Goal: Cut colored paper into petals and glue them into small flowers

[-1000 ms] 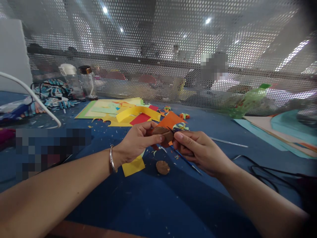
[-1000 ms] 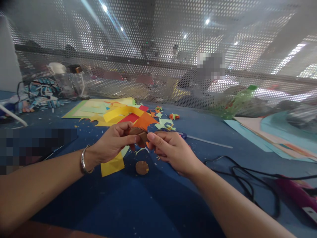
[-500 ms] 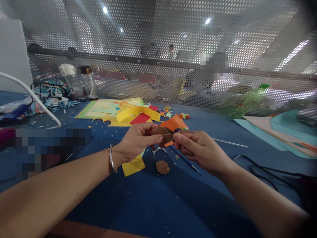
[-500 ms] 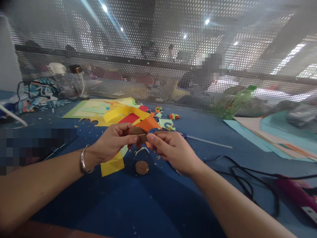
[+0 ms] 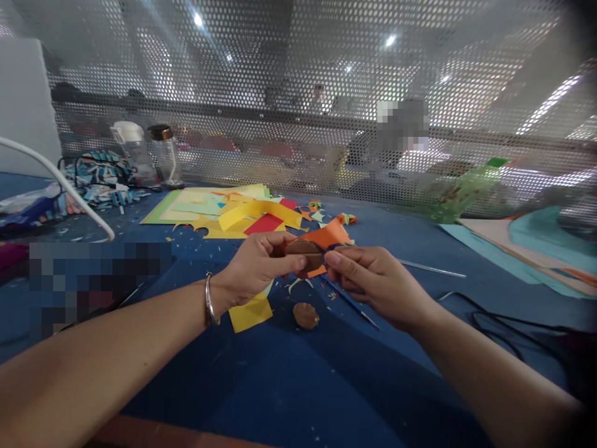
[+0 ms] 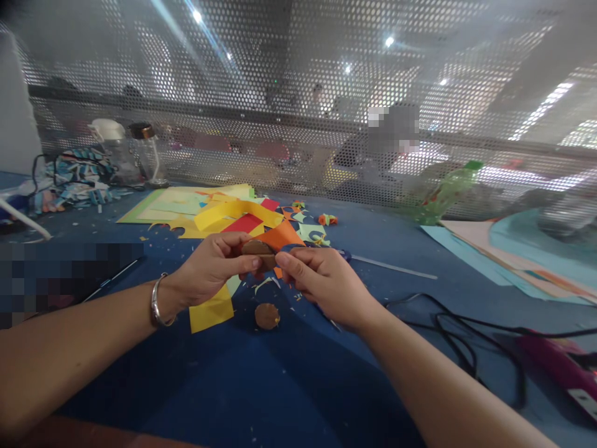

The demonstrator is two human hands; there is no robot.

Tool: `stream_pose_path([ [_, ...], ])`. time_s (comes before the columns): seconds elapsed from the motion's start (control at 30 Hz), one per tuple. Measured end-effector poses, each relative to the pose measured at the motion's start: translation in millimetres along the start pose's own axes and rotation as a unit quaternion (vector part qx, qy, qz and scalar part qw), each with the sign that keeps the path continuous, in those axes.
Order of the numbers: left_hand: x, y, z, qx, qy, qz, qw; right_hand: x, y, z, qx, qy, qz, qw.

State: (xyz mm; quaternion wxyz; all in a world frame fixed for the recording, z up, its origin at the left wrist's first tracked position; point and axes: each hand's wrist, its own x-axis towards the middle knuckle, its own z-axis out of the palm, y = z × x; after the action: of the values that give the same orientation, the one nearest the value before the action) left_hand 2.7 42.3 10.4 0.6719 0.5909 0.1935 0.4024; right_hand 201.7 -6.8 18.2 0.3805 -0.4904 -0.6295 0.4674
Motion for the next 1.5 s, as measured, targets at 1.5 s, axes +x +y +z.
stream_pose_path([
  [1.5, 1.0, 1.9, -9.8, 0.131, -0.053, -0.050, 0.989, 2.6, -5.5, -3.1, -0.144, 0.004, 0.004, 0.990],
])
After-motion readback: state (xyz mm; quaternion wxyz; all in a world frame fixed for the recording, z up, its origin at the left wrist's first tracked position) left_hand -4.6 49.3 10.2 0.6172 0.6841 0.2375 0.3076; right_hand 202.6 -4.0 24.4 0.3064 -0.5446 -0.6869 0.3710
